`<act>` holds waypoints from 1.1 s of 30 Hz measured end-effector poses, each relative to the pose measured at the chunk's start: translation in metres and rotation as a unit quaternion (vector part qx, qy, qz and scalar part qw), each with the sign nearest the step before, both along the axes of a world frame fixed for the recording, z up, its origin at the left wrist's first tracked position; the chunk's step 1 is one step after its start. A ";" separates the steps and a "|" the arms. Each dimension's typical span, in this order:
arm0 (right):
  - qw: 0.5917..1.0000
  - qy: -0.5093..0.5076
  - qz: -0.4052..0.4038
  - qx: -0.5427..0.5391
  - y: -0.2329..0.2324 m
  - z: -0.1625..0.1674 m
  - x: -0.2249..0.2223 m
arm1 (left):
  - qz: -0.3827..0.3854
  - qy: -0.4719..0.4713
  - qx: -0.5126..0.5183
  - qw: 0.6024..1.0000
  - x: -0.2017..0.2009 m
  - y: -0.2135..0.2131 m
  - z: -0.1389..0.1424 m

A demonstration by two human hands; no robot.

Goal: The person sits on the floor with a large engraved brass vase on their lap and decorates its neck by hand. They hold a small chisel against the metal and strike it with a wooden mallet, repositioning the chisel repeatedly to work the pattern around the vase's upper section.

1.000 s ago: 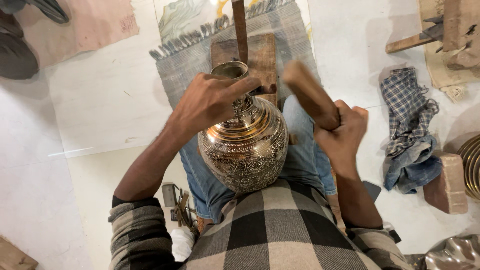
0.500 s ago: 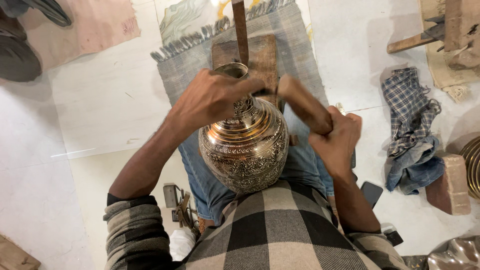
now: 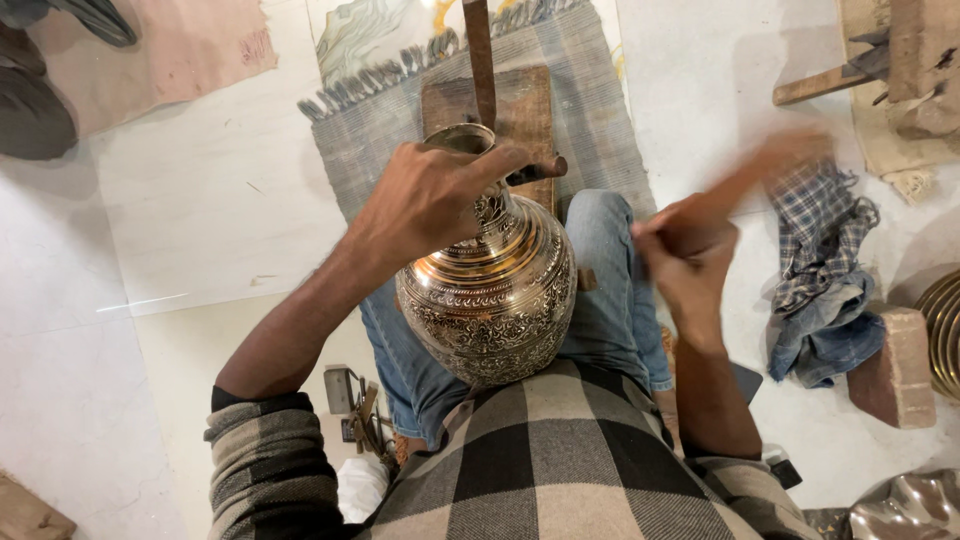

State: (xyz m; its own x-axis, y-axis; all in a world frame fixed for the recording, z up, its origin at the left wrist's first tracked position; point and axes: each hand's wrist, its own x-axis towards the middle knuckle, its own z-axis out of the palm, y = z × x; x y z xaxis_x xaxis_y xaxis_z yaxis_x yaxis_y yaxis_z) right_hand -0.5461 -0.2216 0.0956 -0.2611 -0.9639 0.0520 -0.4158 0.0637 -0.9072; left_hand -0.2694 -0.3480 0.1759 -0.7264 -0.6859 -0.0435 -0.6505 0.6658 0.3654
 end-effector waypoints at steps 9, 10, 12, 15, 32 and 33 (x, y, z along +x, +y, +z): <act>0.975 0.195 0.041 0.099 0.012 0.000 -0.003 | 0.013 0.059 0.018 0.998 0.005 -0.001 -0.001; 0.960 0.249 0.028 0.129 0.016 -0.009 -0.003 | 0.023 0.162 -0.004 0.986 0.007 0.000 -0.004; 0.984 0.055 0.007 0.169 0.030 -0.036 0.002 | 0.043 0.365 -0.050 0.929 0.012 0.007 -0.013; 0.956 -0.112 -0.055 0.266 0.071 -0.087 0.012 | 0.121 0.600 0.119 0.782 0.020 0.025 -0.031; 0.984 0.118 0.135 0.020 0.042 0.007 -0.010 | 0.126 0.601 -0.070 0.787 0.025 0.035 -0.097; 0.968 0.191 0.160 -0.010 0.028 0.033 -0.011 | 0.116 0.609 -0.081 0.781 0.024 0.033 -0.098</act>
State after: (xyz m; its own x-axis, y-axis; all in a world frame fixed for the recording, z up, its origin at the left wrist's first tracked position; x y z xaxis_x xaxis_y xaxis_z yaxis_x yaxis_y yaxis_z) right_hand -0.5570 -0.1936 0.1284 0.0926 -0.9902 0.1050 -0.7166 -0.1395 -0.6834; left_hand -0.2453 -0.3151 0.0783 -0.0180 -0.7299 0.6833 0.0038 0.6833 0.7301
